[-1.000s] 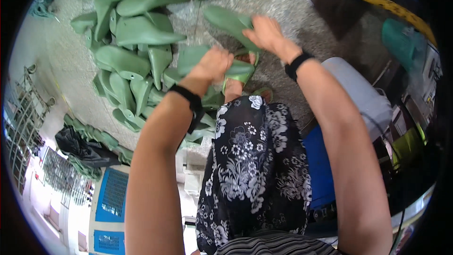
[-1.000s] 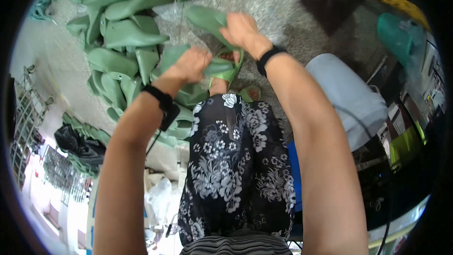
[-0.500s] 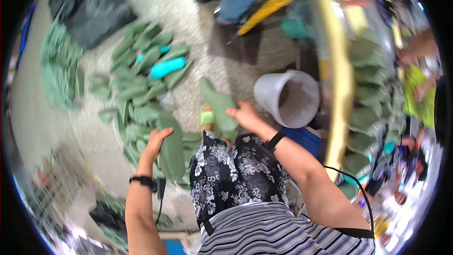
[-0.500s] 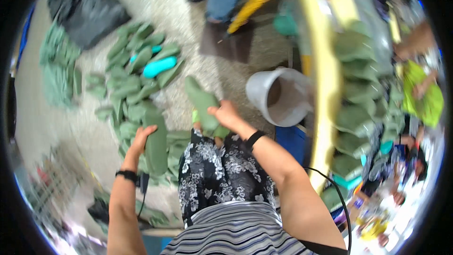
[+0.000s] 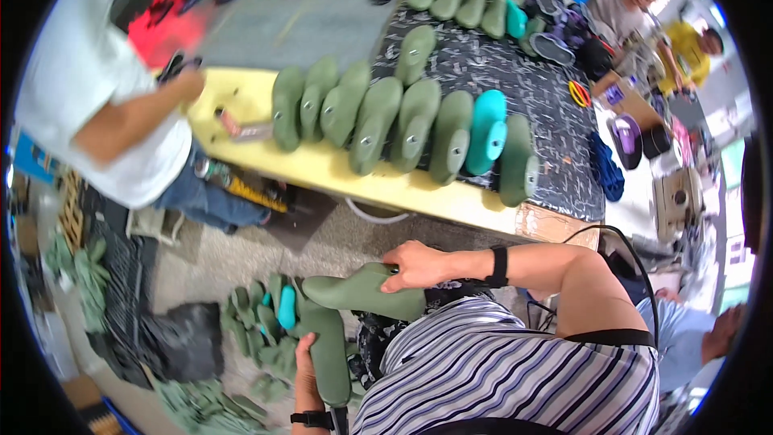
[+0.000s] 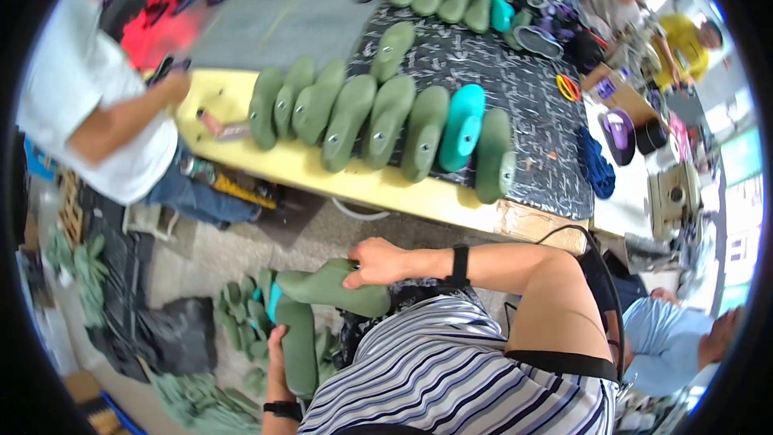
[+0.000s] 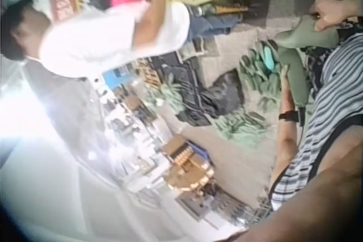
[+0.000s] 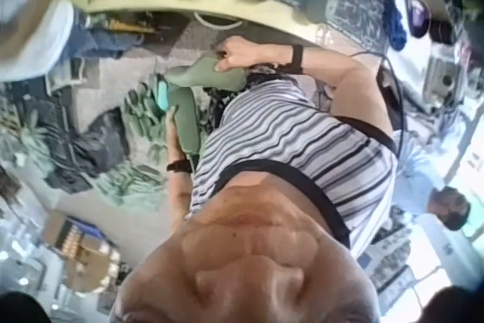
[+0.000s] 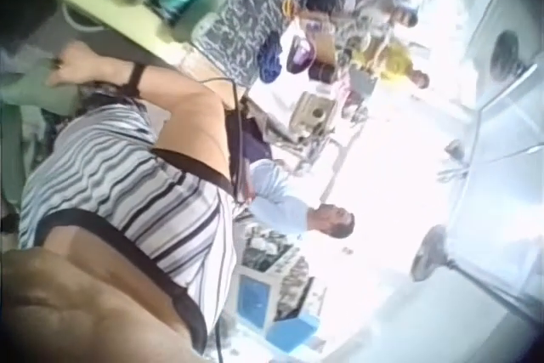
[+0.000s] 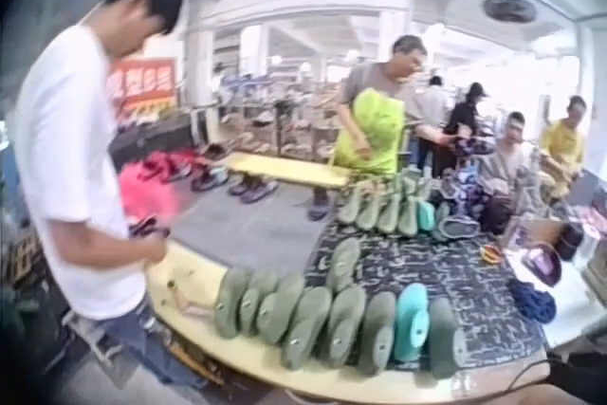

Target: Organize and align shoe lasts and upper components on a workbench in a shoe factory.

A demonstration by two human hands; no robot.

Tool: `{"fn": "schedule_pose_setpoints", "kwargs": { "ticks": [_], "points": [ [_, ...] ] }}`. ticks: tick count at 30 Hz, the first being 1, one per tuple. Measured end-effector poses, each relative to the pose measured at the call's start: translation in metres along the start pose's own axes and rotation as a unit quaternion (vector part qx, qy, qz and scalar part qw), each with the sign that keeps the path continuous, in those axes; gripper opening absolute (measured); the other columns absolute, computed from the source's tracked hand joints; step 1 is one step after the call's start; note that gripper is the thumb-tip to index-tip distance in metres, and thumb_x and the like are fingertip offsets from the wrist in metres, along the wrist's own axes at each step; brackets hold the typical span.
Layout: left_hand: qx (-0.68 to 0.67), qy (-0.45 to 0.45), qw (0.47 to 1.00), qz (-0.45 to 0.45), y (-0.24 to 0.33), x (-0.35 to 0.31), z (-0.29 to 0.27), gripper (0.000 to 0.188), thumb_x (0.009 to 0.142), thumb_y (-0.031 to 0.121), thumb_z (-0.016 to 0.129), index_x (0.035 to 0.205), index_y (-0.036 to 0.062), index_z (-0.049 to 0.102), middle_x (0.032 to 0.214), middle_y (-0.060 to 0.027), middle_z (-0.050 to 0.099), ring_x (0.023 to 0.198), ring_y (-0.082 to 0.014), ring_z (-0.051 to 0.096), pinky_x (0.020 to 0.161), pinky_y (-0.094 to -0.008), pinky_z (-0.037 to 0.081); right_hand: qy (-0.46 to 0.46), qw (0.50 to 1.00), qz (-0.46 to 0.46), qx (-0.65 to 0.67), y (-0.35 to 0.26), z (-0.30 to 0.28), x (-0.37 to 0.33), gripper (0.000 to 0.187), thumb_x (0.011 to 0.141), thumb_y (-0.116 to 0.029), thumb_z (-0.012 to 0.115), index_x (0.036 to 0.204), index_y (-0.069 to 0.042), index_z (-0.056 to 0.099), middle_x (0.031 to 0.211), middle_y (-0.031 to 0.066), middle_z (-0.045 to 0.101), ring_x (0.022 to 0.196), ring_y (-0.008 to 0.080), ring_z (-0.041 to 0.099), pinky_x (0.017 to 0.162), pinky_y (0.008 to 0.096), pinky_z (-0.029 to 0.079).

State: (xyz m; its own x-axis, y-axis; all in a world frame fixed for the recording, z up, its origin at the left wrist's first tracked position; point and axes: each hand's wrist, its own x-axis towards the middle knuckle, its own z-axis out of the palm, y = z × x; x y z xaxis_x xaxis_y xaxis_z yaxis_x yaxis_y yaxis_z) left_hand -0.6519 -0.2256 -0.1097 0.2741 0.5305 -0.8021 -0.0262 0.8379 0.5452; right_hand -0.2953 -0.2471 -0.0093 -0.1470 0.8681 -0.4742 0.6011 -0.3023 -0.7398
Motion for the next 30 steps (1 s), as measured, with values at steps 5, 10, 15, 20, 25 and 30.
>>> {"fn": "schedule_pose_setpoints", "kwargs": {
  "ticks": [5, 10, 15, 20, 25, 30],
  "points": [
    [0.095, -0.148, 0.984, 0.013, 0.033, 0.000, 0.099, 0.043, 0.085, 0.034, 0.053, 0.108, -0.0015, 0.060, 0.096, -0.0114, 0.065, 0.083, -0.0223, 0.064, 0.070, -0.0335, 0.053, 0.091, 0.990, 0.032, 0.106, 0.027, -0.075, -0.094, 0.053, 0.072, -0.043, 0.067, 0.087, 0.007, 0.062, 0.080, 0.0268, 0.062, 0.077, 0.0363, 0.060, 0.072, 0.0413, 0.046],
    [0.102, -0.202, 0.969, 0.098, 0.052, -0.015, 0.255, 0.036, 0.090, 0.021, 0.052, 0.118, -0.0012, 0.053, 0.102, -0.0108, 0.063, 0.086, -0.0224, 0.064, 0.079, -0.0345, 0.052, 0.247, 0.934, 0.052, 0.254, 0.086, -0.134, -0.184, 0.041, 0.074, -0.031, 0.072, 0.088, 0.007, 0.063, 0.074, 0.0114, 0.063, 0.069, 0.0143, 0.057, 0.061, 0.0316, 0.046],
    [0.237, -0.300, 0.908, 0.171, 0.059, -0.008, 0.430, 0.039, 0.087, 0.023, 0.062, 0.115, -0.0024, 0.053, 0.100, -0.0122, 0.063, 0.087, -0.0192, 0.062, 0.075, -0.0335, 0.052, 0.404, 0.856, 0.034, 0.319, 0.154, -0.177, -0.260, 0.039, 0.074, -0.027, 0.070, 0.089, 0.008, 0.063, 0.073, 0.0119, 0.063, 0.068, 0.0140, 0.058, 0.062, 0.0307, 0.046],
    [0.528, -0.242, 0.754, 0.305, 0.006, 0.042, 0.582, 0.060, 0.074, 0.043, 0.071, 0.107, -0.0058, 0.057, 0.098, -0.0218, 0.064, 0.092, -0.0275, 0.065, 0.077, -0.0362, 0.051, 0.540, 0.808, 0.210, 0.105, 0.231, -0.188, -0.304, 0.043, 0.068, -0.034, 0.070, 0.077, 0.008, 0.063, 0.069, 0.0233, 0.063, 0.066, 0.0308, 0.065, 0.061, 0.0403, 0.048],
    [0.754, -0.270, 0.542, 0.254, 0.005, 0.018, 0.683, 0.054, 0.080, 0.036, 0.066, 0.109, -0.0081, 0.054, 0.088, -0.0222, 0.065, 0.068, -0.0290, 0.067, 0.053, -0.0363, 0.055, 0.555, 0.797, 0.239, -0.020, 0.303, -0.145, -0.311, 0.040, 0.079, -0.035, 0.064, 0.076, 0.004, 0.058, 0.064, 0.0249, 0.058, 0.064, 0.0423, 0.061, 0.058, 0.0475, 0.046],
    [0.778, -0.333, 0.473, 0.248, -0.035, 0.046, 0.675, 0.044, 0.081, 0.028, 0.061, 0.107, -0.0071, 0.055, 0.090, -0.0254, 0.064, 0.068, -0.0344, 0.066, 0.061, -0.0415, 0.055, 0.521, 0.833, 0.183, 0.037, 0.304, -0.127, -0.272, 0.052, 0.086, -0.028, 0.057, 0.122, 0.008, 0.043, 0.112, 0.0311, 0.053, 0.102, 0.0454, 0.054, 0.088, 0.0468, 0.043]
  ]
}}
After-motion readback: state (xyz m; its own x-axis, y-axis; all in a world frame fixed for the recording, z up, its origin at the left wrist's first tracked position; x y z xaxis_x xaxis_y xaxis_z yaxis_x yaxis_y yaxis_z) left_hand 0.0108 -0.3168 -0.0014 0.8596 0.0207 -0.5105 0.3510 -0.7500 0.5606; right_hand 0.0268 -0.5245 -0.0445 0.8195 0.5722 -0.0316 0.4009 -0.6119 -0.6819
